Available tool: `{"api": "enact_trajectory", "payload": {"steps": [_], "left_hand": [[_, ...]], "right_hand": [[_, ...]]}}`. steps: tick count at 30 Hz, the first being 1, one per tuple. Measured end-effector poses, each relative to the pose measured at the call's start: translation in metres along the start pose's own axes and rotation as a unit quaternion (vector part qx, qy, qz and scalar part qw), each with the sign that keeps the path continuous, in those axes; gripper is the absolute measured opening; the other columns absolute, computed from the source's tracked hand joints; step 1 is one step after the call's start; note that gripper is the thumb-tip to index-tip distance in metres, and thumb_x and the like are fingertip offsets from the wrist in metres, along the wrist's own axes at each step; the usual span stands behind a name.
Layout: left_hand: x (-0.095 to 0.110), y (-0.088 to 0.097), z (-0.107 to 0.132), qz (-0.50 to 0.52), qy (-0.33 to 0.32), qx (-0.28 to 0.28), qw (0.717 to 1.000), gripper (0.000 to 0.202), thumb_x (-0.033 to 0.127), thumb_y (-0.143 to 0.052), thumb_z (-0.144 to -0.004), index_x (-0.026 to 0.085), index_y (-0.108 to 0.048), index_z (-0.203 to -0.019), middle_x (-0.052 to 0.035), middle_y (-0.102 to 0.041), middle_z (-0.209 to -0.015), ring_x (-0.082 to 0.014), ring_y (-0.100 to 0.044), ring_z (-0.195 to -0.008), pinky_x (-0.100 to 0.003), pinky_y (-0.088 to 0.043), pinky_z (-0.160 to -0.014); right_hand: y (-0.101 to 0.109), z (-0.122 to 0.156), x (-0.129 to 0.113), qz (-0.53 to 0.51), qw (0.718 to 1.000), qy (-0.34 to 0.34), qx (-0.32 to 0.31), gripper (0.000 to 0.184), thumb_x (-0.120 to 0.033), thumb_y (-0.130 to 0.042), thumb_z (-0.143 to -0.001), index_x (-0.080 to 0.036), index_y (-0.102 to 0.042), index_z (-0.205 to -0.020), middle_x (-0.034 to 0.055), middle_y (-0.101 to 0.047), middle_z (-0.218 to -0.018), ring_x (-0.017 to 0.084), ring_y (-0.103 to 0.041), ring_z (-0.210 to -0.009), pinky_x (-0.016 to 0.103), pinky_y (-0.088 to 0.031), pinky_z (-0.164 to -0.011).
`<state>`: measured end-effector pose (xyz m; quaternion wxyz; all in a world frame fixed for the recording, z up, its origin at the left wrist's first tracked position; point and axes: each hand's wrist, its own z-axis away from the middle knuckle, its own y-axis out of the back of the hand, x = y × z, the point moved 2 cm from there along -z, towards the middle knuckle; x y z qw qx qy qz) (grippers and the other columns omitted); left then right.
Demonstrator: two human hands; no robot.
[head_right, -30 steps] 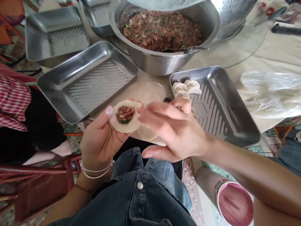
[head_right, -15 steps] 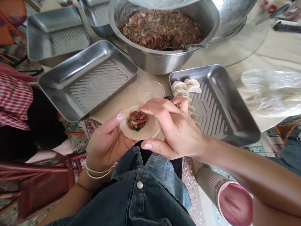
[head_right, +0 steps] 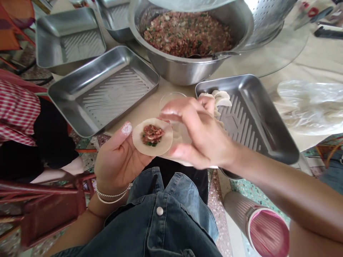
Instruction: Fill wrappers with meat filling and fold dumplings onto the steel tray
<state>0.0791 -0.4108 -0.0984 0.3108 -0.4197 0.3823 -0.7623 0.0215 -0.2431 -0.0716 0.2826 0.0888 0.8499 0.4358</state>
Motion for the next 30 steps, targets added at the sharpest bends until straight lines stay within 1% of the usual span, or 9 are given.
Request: {"api": "enact_trajectory", "payload": {"steps": [4,9,11,13,16,19,22,25,30], "left_hand": [[-0.006,-0.006,-0.002,0.028,0.029,-0.062,0.997,0.052,0.040,-0.025,-0.099,0.010,-0.060,-0.123,-0.0115,-0.062,-0.130,-0.0273,-0.035,-0.140,-0.043,-0.026,-0.118],[-0.010,-0.008,-0.003,0.034,0.045,-0.093,0.994,0.056,0.041,-0.020,-0.100,0.009,-0.059,-0.122,-0.0126,-0.062,-0.128,-0.0272,-0.039,-0.138,-0.044,-0.028,-0.117],[-0.008,-0.005,-0.002,0.032,0.029,-0.092,0.995,0.055,0.042,-0.022,-0.099,0.009,-0.060,-0.121,-0.0123,-0.065,-0.124,-0.0275,-0.041,-0.137,-0.044,-0.030,-0.116],[-0.004,-0.001,0.000,0.021,0.008,-0.073,0.997,0.055,0.043,-0.023,-0.099,0.008,-0.062,-0.119,-0.0127,-0.067,-0.120,-0.0277,-0.042,-0.136,-0.044,-0.031,-0.116],[0.003,0.003,0.002,0.003,-0.019,-0.045,0.999,0.058,0.043,-0.023,-0.099,0.006,-0.064,-0.115,-0.0133,-0.069,-0.114,-0.0273,-0.044,-0.134,-0.042,-0.031,-0.116],[0.006,0.004,0.004,-0.001,-0.028,-0.042,0.999,0.058,0.043,-0.023,-0.099,0.006,-0.064,-0.114,-0.0128,-0.070,-0.111,-0.0267,-0.047,-0.132,-0.041,-0.032,-0.115],[0.005,0.002,0.004,-0.003,-0.032,-0.037,0.999,0.059,0.045,-0.022,-0.099,0.005,-0.062,-0.116,-0.0141,-0.070,-0.111,-0.0273,-0.048,-0.131,-0.043,-0.033,-0.115],[0.002,-0.002,0.004,0.003,-0.026,-0.040,0.999,0.061,0.046,-0.017,-0.099,0.005,-0.058,-0.121,-0.0148,-0.068,-0.114,-0.0270,-0.046,-0.133,-0.044,-0.032,-0.115],[0.000,-0.011,0.004,0.009,0.001,-0.076,0.997,0.067,0.047,-0.008,-0.098,0.009,-0.054,-0.128,-0.0133,-0.065,-0.122,-0.0280,-0.046,-0.133,-0.046,-0.034,-0.112]], "right_hand": [[-0.002,0.002,-0.021,0.033,0.998,0.024,-0.040,0.053,-0.062,-0.019,-0.096,-0.023,-0.035,-0.129,0.0081,-0.062,-0.118,0.027,-0.054,-0.115,0.048,-0.029,-0.093],[-0.005,-0.005,-0.025,-0.042,0.996,0.057,-0.045,0.052,-0.062,-0.022,-0.096,-0.020,-0.035,-0.125,0.0074,-0.061,-0.117,0.024,-0.054,-0.115,0.044,-0.032,-0.091],[-0.004,-0.009,-0.016,-0.044,0.998,0.038,-0.019,0.051,-0.061,-0.021,-0.097,-0.019,-0.037,-0.122,0.0082,-0.060,-0.115,0.024,-0.058,-0.108,0.045,-0.032,-0.090],[-0.004,-0.012,-0.001,0.001,0.999,-0.032,-0.010,0.053,-0.061,-0.016,-0.097,-0.019,-0.039,-0.119,0.0086,-0.062,-0.110,0.025,-0.059,-0.105,0.047,-0.031,-0.088],[-0.009,-0.013,0.024,0.084,0.989,-0.102,-0.065,0.067,-0.068,-0.009,-0.093,-0.016,-0.045,-0.115,0.0085,-0.066,-0.094,0.029,-0.058,-0.104,0.049,-0.031,-0.085],[-0.015,-0.013,0.033,0.129,0.981,-0.084,-0.115,0.079,-0.074,-0.004,-0.089,-0.014,-0.046,-0.118,0.0102,-0.066,-0.094,0.030,-0.059,-0.099,0.049,-0.032,-0.084],[-0.011,-0.014,0.019,0.120,0.988,-0.070,-0.071,0.074,-0.071,-0.005,-0.091,-0.015,-0.044,-0.120,0.0099,-0.066,-0.104,0.027,-0.058,-0.105,0.047,-0.031,-0.086],[-0.006,-0.012,-0.011,0.085,0.996,-0.009,-0.022,0.066,-0.068,-0.009,-0.094,-0.018,-0.041,-0.122,0.0085,-0.063,-0.114,0.023,-0.055,-0.113,0.045,-0.030,-0.090],[-0.013,-0.002,-0.049,0.063,0.991,0.111,-0.040,0.059,-0.063,-0.019,-0.097,-0.016,-0.045,-0.121,0.0090,-0.059,-0.123,0.018,-0.050,-0.122,0.041,-0.031,-0.091]]}}
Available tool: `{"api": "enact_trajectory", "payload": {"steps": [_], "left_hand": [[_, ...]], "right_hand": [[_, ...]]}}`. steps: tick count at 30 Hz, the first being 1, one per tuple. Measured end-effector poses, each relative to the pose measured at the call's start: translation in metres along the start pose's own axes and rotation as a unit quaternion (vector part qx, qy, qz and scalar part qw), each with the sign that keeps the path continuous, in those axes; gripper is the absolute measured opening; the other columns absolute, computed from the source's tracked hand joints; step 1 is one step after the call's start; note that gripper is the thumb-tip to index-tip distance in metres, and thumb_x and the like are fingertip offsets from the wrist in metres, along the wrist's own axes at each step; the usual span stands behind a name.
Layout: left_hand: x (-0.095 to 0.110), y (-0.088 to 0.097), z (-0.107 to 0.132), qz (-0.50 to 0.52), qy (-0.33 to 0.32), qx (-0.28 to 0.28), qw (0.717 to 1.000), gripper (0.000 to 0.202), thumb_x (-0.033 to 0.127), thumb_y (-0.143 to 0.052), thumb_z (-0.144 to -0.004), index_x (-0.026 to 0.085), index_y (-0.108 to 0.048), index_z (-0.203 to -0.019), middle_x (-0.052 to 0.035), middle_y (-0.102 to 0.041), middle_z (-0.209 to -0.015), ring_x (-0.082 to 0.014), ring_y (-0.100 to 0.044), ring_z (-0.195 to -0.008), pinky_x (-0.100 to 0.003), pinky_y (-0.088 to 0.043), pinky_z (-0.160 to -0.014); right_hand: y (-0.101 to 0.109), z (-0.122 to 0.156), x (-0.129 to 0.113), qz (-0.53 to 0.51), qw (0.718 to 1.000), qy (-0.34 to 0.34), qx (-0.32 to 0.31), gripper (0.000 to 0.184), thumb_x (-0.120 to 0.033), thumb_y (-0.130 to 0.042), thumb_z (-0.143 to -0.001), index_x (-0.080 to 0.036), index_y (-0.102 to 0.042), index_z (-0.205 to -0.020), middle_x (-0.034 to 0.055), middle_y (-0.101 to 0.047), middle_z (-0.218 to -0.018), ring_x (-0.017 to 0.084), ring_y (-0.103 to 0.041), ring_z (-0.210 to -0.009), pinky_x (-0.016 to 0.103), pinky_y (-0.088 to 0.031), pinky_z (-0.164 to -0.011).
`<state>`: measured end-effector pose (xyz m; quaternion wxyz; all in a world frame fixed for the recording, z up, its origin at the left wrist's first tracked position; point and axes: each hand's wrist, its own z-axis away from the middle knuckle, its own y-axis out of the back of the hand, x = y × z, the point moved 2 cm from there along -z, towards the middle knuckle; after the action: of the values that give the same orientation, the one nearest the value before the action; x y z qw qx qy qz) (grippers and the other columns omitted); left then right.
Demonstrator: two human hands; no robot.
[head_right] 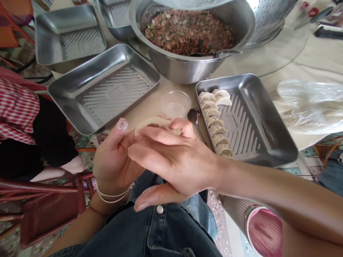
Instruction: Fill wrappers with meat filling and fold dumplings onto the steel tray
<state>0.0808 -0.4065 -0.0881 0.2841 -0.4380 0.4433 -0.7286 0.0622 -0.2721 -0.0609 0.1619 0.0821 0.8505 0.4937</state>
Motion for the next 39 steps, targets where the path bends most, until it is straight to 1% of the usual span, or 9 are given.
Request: {"api": "enact_trajectory", "payload": {"steps": [8,12,16,22,25,29,31,34,39], "left_hand": [[0.007,0.002,0.007,-0.003,0.007,0.029,1.000,0.061,0.045,-0.017,-0.097,0.008,-0.049,-0.133,-0.0148,-0.065,-0.122,-0.0289,-0.049,-0.130,-0.046,-0.038,-0.109],[0.003,0.003,0.010,0.003,0.035,-0.011,0.999,0.064,0.051,-0.021,-0.096,0.007,-0.052,-0.131,-0.0149,-0.064,-0.123,-0.0293,-0.047,-0.132,-0.044,-0.036,-0.112],[-0.003,0.001,0.009,0.016,0.081,-0.030,0.996,0.058,0.048,-0.024,-0.097,0.011,-0.058,-0.124,-0.0123,-0.064,-0.125,-0.0290,-0.041,-0.136,-0.048,-0.030,-0.115],[0.006,0.000,0.010,-0.003,-0.022,0.034,0.999,0.056,0.043,-0.024,-0.097,0.007,-0.061,-0.119,-0.0133,-0.065,-0.123,-0.0285,-0.035,-0.140,-0.045,-0.026,-0.118],[0.008,0.000,0.010,-0.020,-0.023,0.043,0.999,0.056,0.043,-0.022,-0.097,0.008,-0.059,-0.122,-0.0129,-0.063,-0.126,-0.0281,-0.032,-0.141,-0.046,-0.027,-0.118],[0.003,-0.001,0.009,-0.010,0.047,0.021,0.999,0.054,0.043,-0.028,-0.095,0.009,-0.054,-0.128,-0.0144,-0.063,-0.125,-0.0304,-0.039,-0.137,-0.051,-0.033,-0.113],[0.000,-0.001,0.009,-0.010,0.084,-0.003,0.996,0.054,0.045,-0.031,-0.095,0.009,-0.054,-0.128,-0.0153,-0.064,-0.123,-0.0311,-0.045,-0.133,-0.050,-0.036,-0.112],[-0.003,-0.001,0.009,-0.010,0.099,-0.050,0.994,0.054,0.046,-0.031,-0.095,0.010,-0.055,-0.128,-0.0135,-0.062,-0.126,-0.0291,-0.046,-0.132,-0.045,-0.036,-0.112],[-0.011,0.004,0.006,-0.026,0.072,-0.089,0.993,0.053,0.048,-0.032,-0.096,0.015,-0.052,-0.132,-0.0110,-0.057,-0.134,-0.0290,-0.045,-0.133,-0.045,-0.034,-0.113]], "right_hand": [[0.004,0.025,-0.004,0.027,0.996,0.061,0.065,0.040,-0.052,-0.032,-0.099,-0.019,-0.054,-0.096,0.0030,-0.069,-0.103,0.013,-0.056,-0.112,0.036,-0.033,-0.080],[0.014,0.036,0.008,0.033,0.993,-0.026,0.115,0.039,-0.052,-0.036,-0.098,-0.018,-0.055,-0.105,0.0033,-0.069,-0.108,0.017,-0.060,-0.104,0.040,-0.031,-0.083],[0.017,0.032,0.014,0.027,0.995,-0.079,0.053,0.054,-0.060,-0.029,-0.097,-0.015,-0.047,-0.121,0.0086,-0.064,-0.120,0.022,-0.058,-0.112,0.043,-0.031,-0.086],[0.008,0.039,0.009,0.037,0.995,-0.065,0.065,0.050,-0.056,-0.031,-0.098,-0.015,-0.048,-0.121,0.0101,-0.063,-0.122,0.022,-0.059,-0.112,0.042,-0.031,-0.087],[0.003,0.046,0.001,0.028,0.995,0.005,0.094,0.042,-0.052,-0.037,-0.098,-0.015,-0.054,-0.110,0.0094,-0.065,-0.118,0.020,-0.060,-0.110,0.040,-0.033,-0.084],[0.005,0.049,-0.003,0.053,0.985,0.083,0.138,0.011,-0.028,-0.062,-0.087,-0.024,-0.058,-0.096,0.0009,-0.067,-0.114,0.014,-0.060,-0.106,0.035,-0.033,-0.079],[0.008,0.049,-0.001,0.106,0.979,0.065,0.160,0.018,-0.019,-0.063,-0.084,-0.031,-0.062,-0.097,-0.0062,-0.064,-0.118,0.013,-0.058,-0.101,0.035,-0.033,-0.077],[0.012,0.049,0.000,0.162,0.969,0.037,0.183,0.021,-0.019,-0.061,-0.086,-0.038,-0.068,-0.090,-0.0116,-0.061,-0.112,0.012,-0.054,-0.085,0.035,-0.032,-0.073],[0.016,0.047,0.003,0.155,0.966,-0.013,0.204,0.010,-0.028,-0.066,-0.085,-0.037,-0.071,-0.087,-0.0048,-0.060,-0.095,0.014,-0.052,-0.077,0.038,-0.030,-0.072]]}}
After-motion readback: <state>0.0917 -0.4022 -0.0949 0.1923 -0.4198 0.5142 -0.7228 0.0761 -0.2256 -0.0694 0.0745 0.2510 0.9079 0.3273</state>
